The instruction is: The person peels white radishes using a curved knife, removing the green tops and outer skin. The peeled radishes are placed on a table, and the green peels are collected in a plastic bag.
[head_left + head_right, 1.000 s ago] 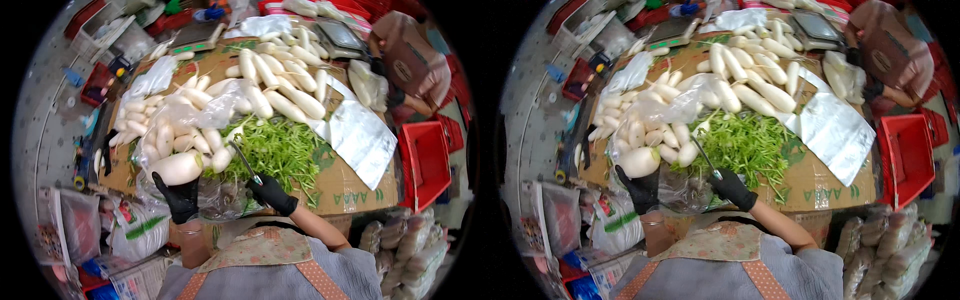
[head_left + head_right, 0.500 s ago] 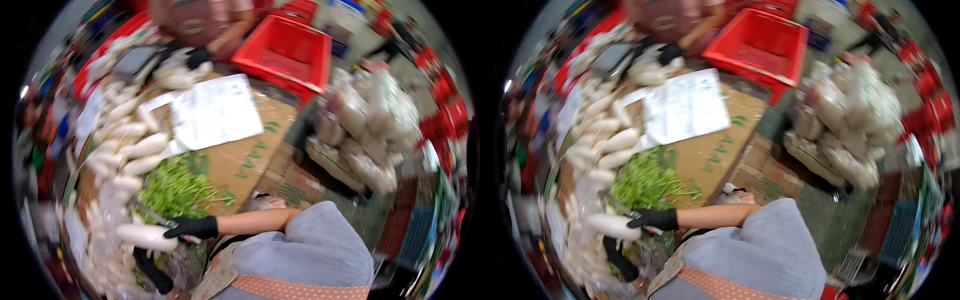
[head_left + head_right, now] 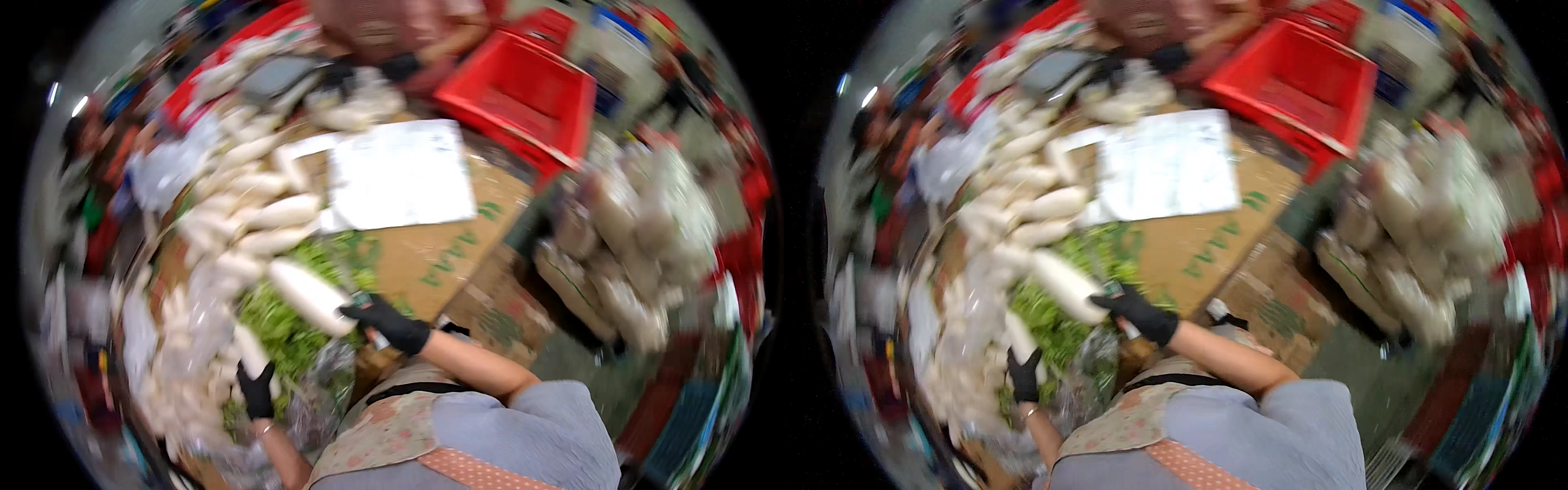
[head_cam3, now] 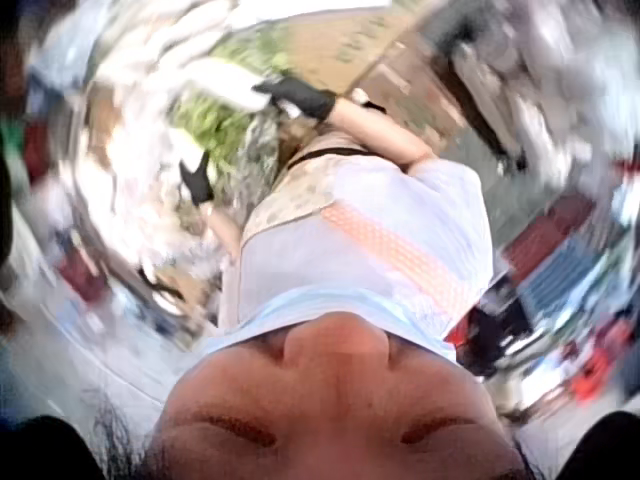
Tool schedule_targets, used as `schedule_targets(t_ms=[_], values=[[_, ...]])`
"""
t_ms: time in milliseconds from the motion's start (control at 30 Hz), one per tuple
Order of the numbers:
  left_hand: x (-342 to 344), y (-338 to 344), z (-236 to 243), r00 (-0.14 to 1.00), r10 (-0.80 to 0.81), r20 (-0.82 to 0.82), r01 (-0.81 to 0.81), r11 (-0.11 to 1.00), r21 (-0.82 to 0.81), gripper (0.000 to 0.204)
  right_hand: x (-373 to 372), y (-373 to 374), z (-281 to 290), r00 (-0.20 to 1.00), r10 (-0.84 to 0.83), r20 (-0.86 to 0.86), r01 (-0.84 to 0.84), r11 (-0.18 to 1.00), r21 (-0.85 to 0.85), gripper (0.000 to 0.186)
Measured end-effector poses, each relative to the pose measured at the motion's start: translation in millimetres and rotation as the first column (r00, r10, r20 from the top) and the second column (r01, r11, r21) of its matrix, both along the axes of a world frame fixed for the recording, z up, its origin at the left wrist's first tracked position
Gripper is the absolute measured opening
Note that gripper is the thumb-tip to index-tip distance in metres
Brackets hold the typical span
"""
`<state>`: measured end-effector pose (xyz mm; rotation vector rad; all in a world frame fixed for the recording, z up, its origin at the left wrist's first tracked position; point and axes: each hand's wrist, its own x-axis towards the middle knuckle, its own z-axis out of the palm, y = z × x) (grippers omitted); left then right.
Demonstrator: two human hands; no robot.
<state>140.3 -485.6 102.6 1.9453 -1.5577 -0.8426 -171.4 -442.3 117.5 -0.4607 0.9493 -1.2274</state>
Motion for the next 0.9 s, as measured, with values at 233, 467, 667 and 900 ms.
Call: schedule_targets(t_ms=[233,467,667,900], values=[[-17,75,41,0.057,0.298,-0.953,-0.228,0.933,0.278,0.038,14,-106,17,0.996,0.037,-0.084,-0.034,0.999,0.042,0.025],[-67,92,61,0.409,0.273,-0.871,-0.298,0.942,0.155,0.054,70,-155,96,0.766,0.211,-0.607,-0.558,0.687,-0.465,0.035],[-76,109,41,-0.037,0.145,-0.989,-0.68,0.722,0.131,0.048,83,-75,38,0.521,0.058,-0.851,-0.757,0.492,-0.43,0.029],[-67,81,60,-0.285,0.11,-0.952,-0.72,0.631,0.288,0.046,93,-14,18,0.517,0.018,-0.856,-0.763,0.462,-0.452,0.022]])
